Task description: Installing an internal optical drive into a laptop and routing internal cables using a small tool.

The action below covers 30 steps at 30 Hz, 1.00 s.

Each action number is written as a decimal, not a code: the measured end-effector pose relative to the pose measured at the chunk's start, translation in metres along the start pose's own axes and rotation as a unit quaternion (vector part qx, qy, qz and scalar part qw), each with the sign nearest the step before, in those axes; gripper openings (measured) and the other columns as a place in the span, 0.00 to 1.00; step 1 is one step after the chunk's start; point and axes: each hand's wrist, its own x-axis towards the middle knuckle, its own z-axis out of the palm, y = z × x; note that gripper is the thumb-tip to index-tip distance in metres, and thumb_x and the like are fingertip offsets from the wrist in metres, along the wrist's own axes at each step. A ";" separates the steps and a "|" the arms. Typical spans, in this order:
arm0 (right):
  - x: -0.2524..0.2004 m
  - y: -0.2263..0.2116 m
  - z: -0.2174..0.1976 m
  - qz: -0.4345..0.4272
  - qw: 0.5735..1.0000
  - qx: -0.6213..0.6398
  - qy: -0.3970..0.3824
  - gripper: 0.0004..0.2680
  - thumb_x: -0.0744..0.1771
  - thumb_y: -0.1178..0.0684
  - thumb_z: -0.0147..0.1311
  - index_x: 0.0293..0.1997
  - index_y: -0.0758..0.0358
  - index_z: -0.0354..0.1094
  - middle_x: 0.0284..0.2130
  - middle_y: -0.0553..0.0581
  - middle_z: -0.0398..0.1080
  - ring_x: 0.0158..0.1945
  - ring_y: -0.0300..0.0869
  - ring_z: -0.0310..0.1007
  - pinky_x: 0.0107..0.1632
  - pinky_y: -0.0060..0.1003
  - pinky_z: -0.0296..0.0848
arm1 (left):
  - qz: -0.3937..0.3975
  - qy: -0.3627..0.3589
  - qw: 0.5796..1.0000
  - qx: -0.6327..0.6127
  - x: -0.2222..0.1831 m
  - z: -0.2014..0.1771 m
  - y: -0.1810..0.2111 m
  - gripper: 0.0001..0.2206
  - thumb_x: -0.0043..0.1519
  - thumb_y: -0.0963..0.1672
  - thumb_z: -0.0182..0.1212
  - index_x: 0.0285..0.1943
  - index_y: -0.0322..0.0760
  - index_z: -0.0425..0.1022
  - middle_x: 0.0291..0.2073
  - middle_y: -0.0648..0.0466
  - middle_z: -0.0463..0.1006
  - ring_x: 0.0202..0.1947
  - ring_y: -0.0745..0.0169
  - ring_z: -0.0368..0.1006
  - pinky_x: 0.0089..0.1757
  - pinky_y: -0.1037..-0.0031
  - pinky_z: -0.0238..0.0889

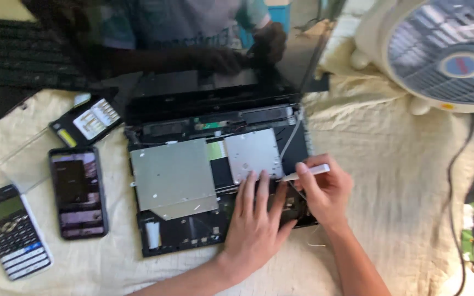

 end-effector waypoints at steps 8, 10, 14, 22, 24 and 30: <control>-0.009 0.018 -0.001 -0.154 0.985 -0.079 0.007 0.06 0.68 0.58 0.57 0.33 0.64 0.66 0.22 0.50 0.67 0.21 0.32 0.59 0.28 0.27 0.60 | 0.030 -0.063 0.997 -0.030 -0.003 -0.012 -0.016 0.35 0.63 0.58 0.59 0.74 0.36 0.61 0.75 0.32 0.50 0.76 0.32 0.45 0.70 0.51 0.44; -0.011 0.015 -0.001 -0.144 0.986 -0.082 0.015 0.06 0.68 0.59 0.57 0.33 0.64 0.66 0.20 0.51 0.68 0.22 0.33 0.63 0.29 0.27 0.62 | 0.033 -0.070 0.997 -0.022 -0.006 -0.012 -0.014 0.37 0.64 0.58 0.59 0.77 0.36 0.57 0.75 0.31 0.50 0.76 0.31 0.45 0.70 0.51 0.44; -0.006 0.010 0.002 -0.139 0.989 -0.032 0.028 0.05 0.69 0.61 0.55 0.34 0.66 0.64 0.19 0.53 0.69 0.19 0.31 0.62 0.26 0.24 0.58 | 0.033 -0.077 0.996 -0.001 -0.005 -0.008 -0.016 0.39 0.64 0.60 0.58 0.78 0.38 0.53 0.76 0.33 0.48 0.76 0.32 0.44 0.71 0.52 0.44; -0.008 0.017 0.002 -0.173 0.980 -0.087 0.043 0.06 0.69 0.59 0.57 0.33 0.64 0.66 0.17 0.47 0.60 0.17 0.29 0.47 0.23 0.26 0.46 | 0.041 -0.074 0.996 0.014 -0.003 -0.013 -0.016 0.39 0.63 0.60 0.60 0.78 0.40 0.54 0.75 0.34 0.51 0.75 0.33 0.48 0.70 0.53 0.47; -0.006 0.018 0.002 -0.201 0.973 -0.109 0.038 0.06 0.68 0.60 0.59 0.33 0.65 0.66 0.22 0.49 0.66 0.18 0.32 0.53 0.24 0.27 0.52 | 0.034 -0.068 0.997 0.008 -0.002 -0.014 -0.015 0.36 0.63 0.59 0.61 0.75 0.39 0.60 0.75 0.34 0.52 0.75 0.34 0.48 0.69 0.52 0.47; -0.003 0.011 0.003 -0.209 0.974 -0.091 0.010 0.06 0.68 0.63 0.58 0.33 0.68 0.66 0.23 0.53 0.68 0.22 0.37 0.63 0.27 0.29 0.60 | 0.032 -0.067 0.997 -0.002 -0.002 -0.013 -0.016 0.36 0.62 0.58 0.62 0.75 0.39 0.61 0.75 0.34 0.52 0.75 0.34 0.48 0.69 0.52 0.49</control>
